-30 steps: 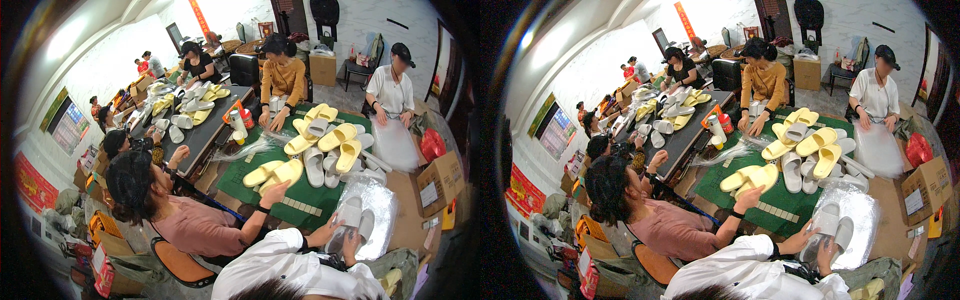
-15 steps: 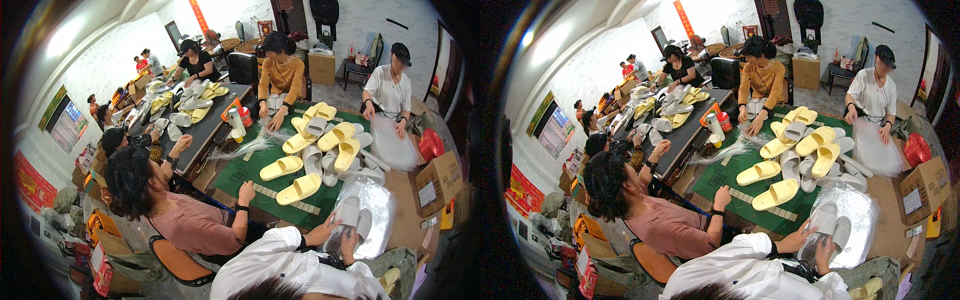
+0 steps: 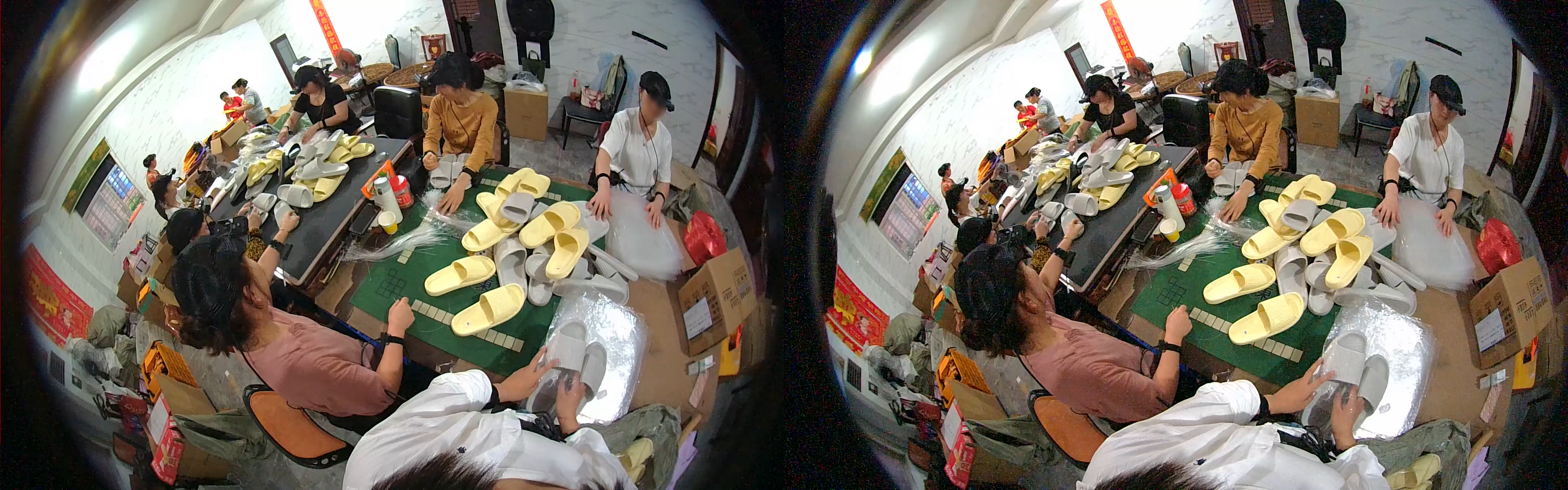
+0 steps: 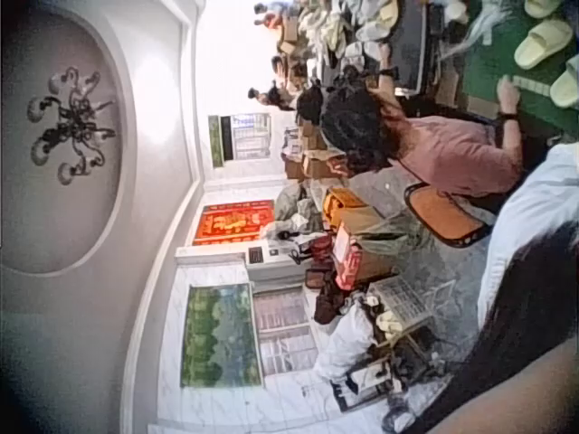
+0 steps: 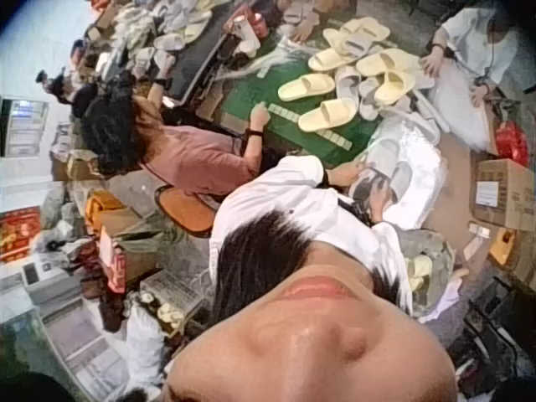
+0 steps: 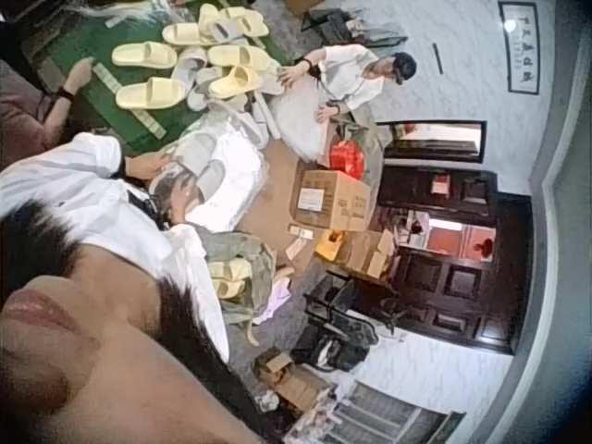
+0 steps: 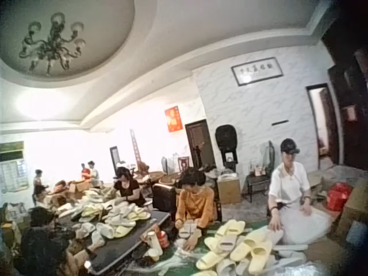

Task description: The person is inspecting, pairing, and packaging foam sandals into plastic bags for shipping.

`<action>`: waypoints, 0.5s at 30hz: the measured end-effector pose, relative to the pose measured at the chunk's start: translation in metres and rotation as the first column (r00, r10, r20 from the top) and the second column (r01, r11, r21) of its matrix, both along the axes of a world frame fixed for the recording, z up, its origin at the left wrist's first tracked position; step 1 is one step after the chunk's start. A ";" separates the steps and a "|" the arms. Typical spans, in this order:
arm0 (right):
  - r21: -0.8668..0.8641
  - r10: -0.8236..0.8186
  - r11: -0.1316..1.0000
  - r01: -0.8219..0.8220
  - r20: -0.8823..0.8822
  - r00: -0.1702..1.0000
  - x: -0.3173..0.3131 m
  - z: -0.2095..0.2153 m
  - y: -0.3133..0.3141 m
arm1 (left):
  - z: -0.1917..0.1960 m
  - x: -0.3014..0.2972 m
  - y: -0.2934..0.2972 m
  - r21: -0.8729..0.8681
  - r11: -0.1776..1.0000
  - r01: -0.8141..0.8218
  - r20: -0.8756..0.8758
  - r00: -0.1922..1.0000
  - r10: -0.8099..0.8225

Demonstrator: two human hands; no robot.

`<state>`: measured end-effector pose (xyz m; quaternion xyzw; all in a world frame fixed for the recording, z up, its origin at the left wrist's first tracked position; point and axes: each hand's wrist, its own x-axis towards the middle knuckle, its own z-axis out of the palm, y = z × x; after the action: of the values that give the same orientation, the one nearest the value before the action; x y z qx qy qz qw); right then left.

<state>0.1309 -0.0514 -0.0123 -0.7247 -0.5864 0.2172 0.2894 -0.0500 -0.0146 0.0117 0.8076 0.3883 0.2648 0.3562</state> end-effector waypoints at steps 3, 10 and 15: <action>-0.018 -0.003 1.000 0.003 -0.008 1.000 -0.001 0.003 0.000 | 0.005 -0.001 -0.001 0.016 1.000 -0.011 0.021 1.000 0.011; -0.002 -0.011 1.000 0.011 -0.003 1.000 -0.002 0.002 0.000 | -0.002 -0.001 0.000 -0.007 1.000 0.002 -0.035 0.999 -0.003; 0.027 -0.016 1.000 0.016 0.007 1.000 0.001 -0.004 0.001 | 0.000 -0.001 0.001 -0.023 1.000 0.010 -0.041 0.999 -0.011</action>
<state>0.1317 -0.0501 -0.0167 -0.7262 -0.5845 0.2045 0.2986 -0.0505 -0.0140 0.0115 0.8109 0.3941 0.2419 0.3587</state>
